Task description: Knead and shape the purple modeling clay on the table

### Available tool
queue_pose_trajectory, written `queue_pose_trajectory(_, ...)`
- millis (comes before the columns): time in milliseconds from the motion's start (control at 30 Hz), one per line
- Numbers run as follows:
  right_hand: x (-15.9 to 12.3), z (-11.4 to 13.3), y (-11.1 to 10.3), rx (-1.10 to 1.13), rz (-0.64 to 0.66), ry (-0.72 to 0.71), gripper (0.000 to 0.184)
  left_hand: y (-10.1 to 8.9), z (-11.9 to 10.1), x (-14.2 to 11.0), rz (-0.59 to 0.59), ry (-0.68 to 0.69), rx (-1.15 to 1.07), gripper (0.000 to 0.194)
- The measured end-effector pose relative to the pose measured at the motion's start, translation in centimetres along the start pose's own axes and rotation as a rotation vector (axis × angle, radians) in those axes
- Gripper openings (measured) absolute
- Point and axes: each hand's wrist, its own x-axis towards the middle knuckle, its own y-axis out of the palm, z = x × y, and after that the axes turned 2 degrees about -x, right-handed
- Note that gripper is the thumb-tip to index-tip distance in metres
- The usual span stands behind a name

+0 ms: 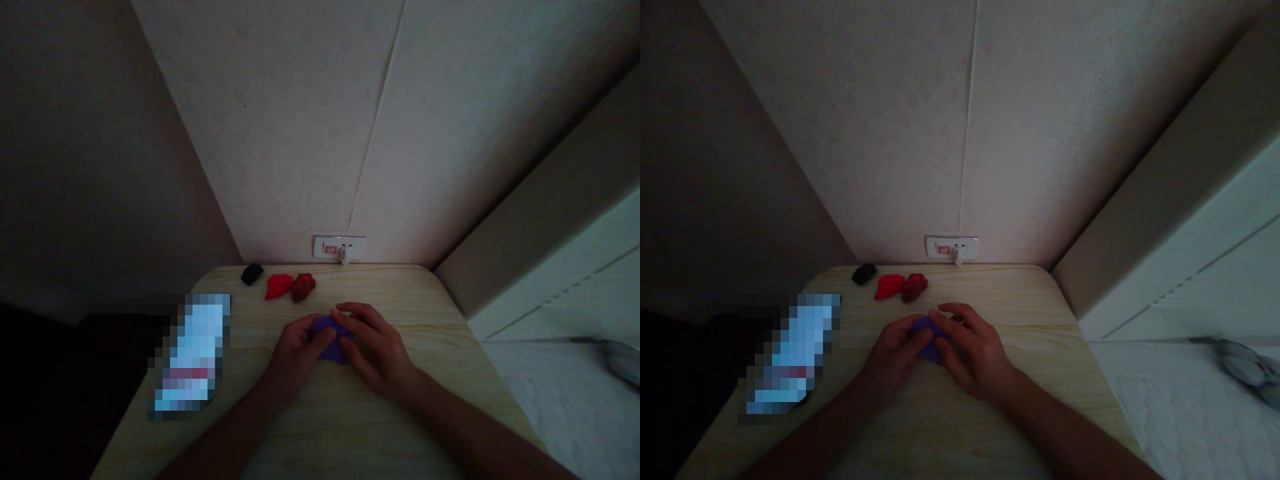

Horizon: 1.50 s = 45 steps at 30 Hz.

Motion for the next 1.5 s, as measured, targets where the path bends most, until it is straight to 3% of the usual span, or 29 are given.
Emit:
queue_pose_trajectory(733,0.37,0.18,0.10,0.221,0.003,0.112,0.044,0.11,-0.43,-0.04,0.001,0.057,0.065,0.024)
queue_pose_trajectory(900,0.37,0.13,0.19,0.257,-0.016,0.126,0.044,0.45,-0.66,-0.25,-0.004,0.014,-0.002,0.027)
queue_pose_trajectory(1167,0.27,0.12,0.17,0.221,-0.018,0.110,0.045,0.56,-0.80,-0.38,0.016,0.003,-0.032,0.024)
queue_pose_trajectory(1367,0.13,0.02,0.31,0.177,-0.051,0.111,0.047,0.54,-0.96,-0.30,-0.001,0.024,0.074,0.030)
queue_pose_trajectory(1500,0.10,-0.01,0.12,0.113,0.010,0.066,0.046,0.53,-0.93,-0.35,-0.001,0.005,0.058,0.032)
